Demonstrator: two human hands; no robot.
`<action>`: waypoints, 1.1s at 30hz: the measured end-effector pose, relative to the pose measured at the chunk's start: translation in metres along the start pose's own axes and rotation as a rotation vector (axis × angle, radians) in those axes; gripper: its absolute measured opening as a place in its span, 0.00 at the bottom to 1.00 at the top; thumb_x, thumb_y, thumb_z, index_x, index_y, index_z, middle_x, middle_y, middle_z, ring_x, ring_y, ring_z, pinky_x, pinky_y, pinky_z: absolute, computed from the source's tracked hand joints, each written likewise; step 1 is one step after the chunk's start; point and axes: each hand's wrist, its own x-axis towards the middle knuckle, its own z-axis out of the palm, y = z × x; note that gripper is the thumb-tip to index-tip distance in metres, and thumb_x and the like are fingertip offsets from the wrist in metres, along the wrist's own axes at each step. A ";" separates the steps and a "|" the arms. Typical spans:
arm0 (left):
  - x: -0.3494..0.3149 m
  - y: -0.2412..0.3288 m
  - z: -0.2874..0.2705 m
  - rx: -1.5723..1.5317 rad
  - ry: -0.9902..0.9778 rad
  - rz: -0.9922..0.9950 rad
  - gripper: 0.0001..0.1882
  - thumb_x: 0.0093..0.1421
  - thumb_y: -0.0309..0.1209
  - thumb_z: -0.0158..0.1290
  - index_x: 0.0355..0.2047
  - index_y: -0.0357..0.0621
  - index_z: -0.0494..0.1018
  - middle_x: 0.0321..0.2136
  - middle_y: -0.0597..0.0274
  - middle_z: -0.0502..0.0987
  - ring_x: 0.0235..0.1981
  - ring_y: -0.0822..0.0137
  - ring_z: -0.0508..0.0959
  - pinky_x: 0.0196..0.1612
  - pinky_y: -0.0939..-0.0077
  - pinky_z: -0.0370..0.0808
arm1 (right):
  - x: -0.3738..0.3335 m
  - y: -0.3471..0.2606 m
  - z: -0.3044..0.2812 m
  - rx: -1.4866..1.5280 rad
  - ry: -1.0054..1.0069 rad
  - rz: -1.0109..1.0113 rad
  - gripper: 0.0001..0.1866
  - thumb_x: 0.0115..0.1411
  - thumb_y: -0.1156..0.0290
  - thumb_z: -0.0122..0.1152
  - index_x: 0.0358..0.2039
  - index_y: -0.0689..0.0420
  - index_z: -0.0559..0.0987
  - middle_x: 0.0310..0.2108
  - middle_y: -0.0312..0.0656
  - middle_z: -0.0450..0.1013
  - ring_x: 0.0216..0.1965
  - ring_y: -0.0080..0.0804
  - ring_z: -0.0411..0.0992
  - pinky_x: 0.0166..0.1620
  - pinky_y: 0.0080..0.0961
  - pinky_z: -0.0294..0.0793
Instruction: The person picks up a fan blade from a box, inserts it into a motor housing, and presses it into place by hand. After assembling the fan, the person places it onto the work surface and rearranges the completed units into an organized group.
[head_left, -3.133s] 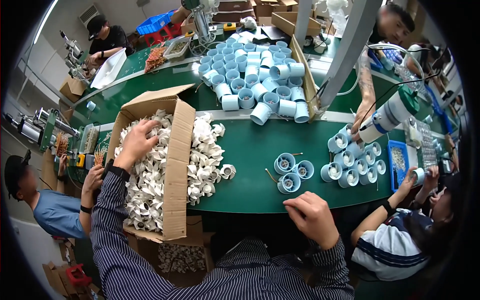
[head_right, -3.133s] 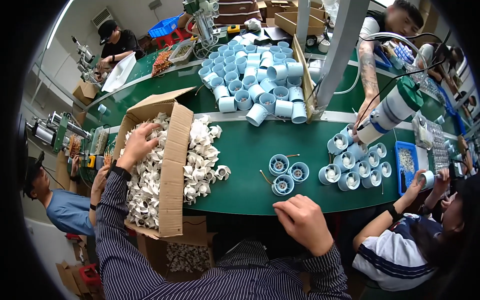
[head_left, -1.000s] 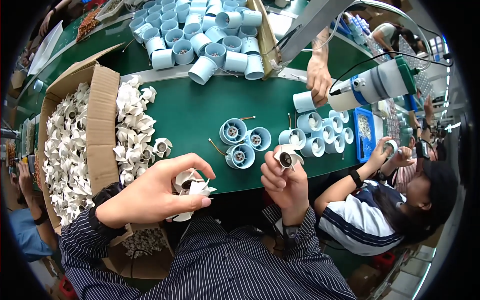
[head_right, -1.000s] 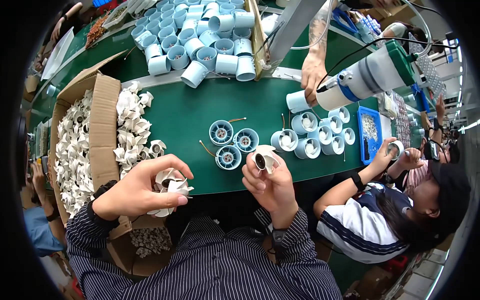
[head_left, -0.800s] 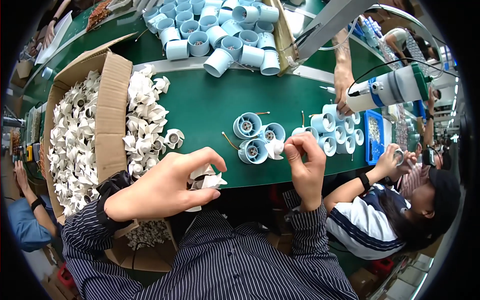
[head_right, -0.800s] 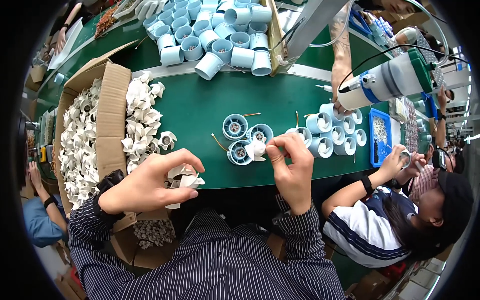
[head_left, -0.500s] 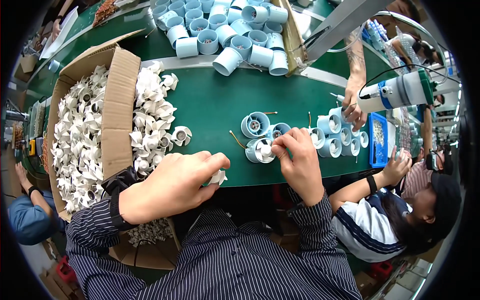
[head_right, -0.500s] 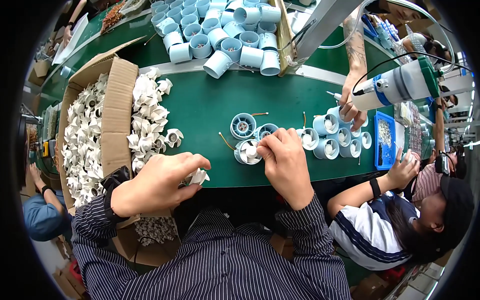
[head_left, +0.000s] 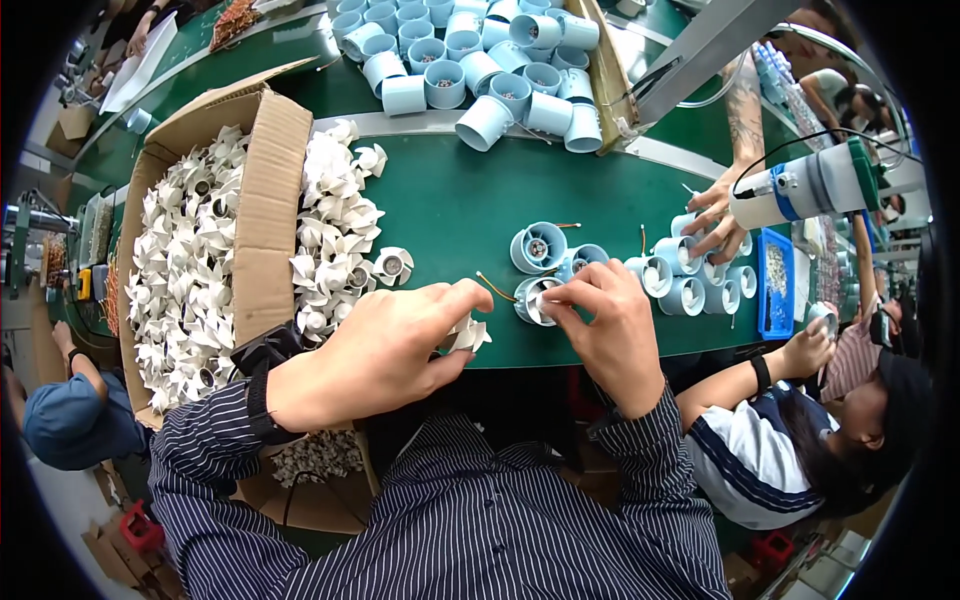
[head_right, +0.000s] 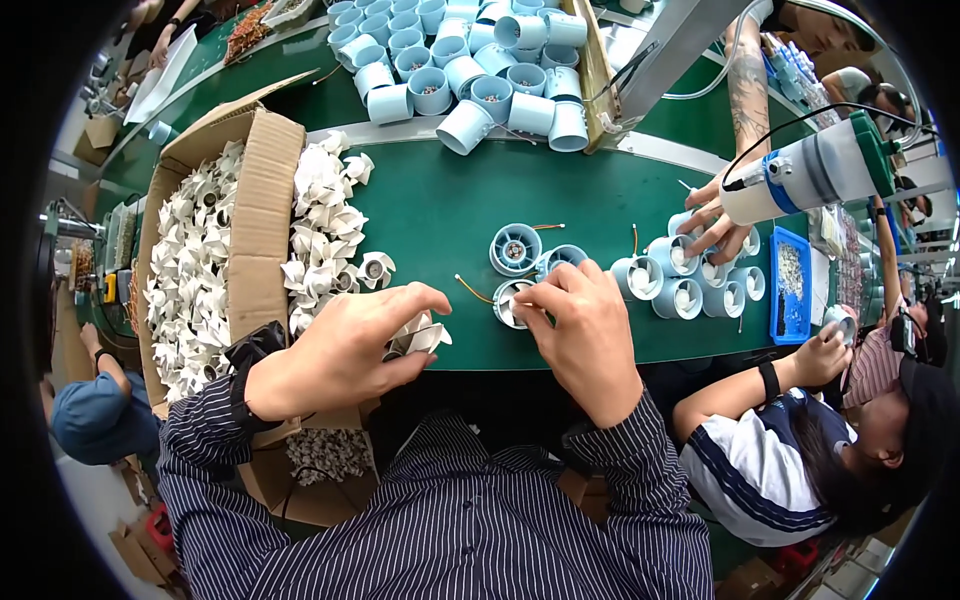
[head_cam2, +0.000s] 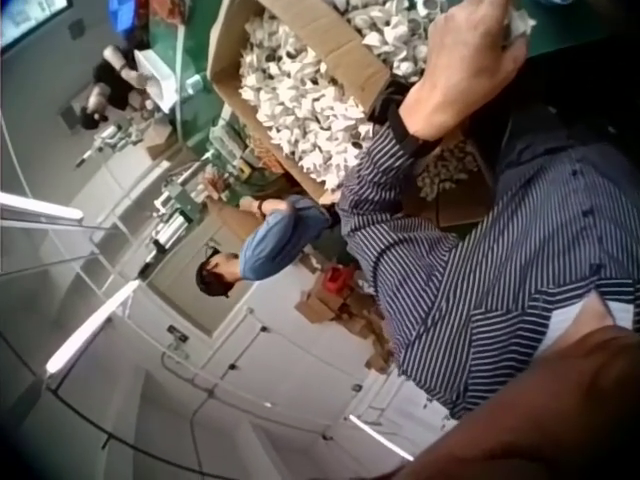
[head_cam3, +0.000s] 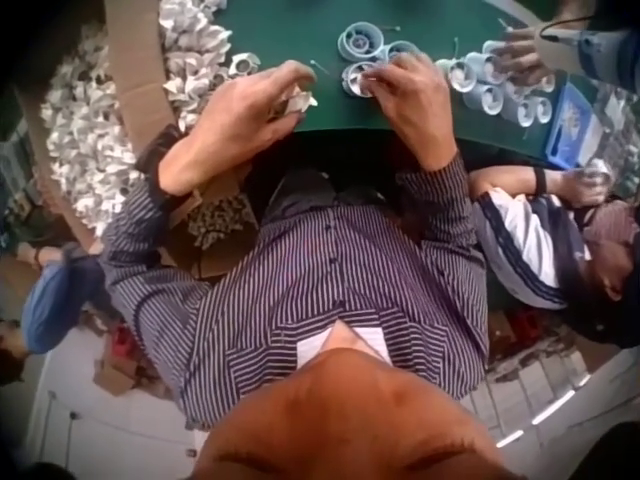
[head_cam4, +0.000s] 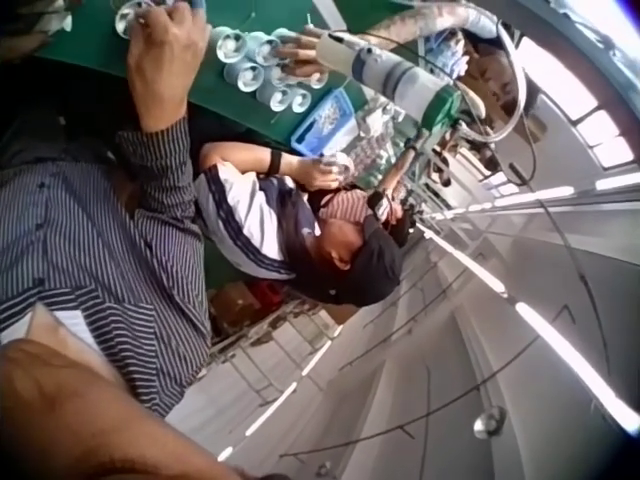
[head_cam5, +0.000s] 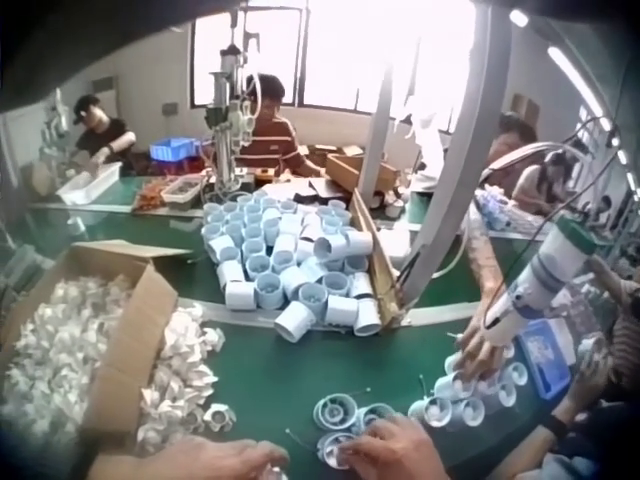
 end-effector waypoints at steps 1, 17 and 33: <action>0.001 0.001 0.000 -0.007 0.000 0.004 0.26 0.60 0.25 0.67 0.58 0.45 0.72 0.44 0.52 0.84 0.42 0.49 0.87 0.42 0.58 0.84 | -0.001 -0.001 0.000 -0.002 0.002 -0.014 0.06 0.57 0.71 0.77 0.34 0.56 0.89 0.31 0.38 0.78 0.38 0.41 0.74 0.43 0.40 0.72; -0.003 0.006 0.000 0.003 0.030 0.050 0.26 0.59 0.25 0.67 0.57 0.45 0.72 0.44 0.52 0.84 0.42 0.48 0.86 0.43 0.58 0.84 | -0.001 -0.044 -0.015 0.104 0.091 -0.154 0.08 0.56 0.74 0.78 0.36 0.55 0.87 0.32 0.37 0.80 0.34 0.39 0.75 0.40 0.38 0.74; 0.003 0.018 -0.014 -0.309 -0.124 -0.111 0.22 0.62 0.24 0.63 0.53 0.40 0.68 0.37 0.51 0.86 0.31 0.56 0.88 0.35 0.64 0.82 | -0.039 0.021 -0.008 1.538 0.256 0.460 0.05 0.74 0.73 0.60 0.42 0.61 0.75 0.31 0.36 0.72 0.30 0.25 0.67 0.36 0.24 0.67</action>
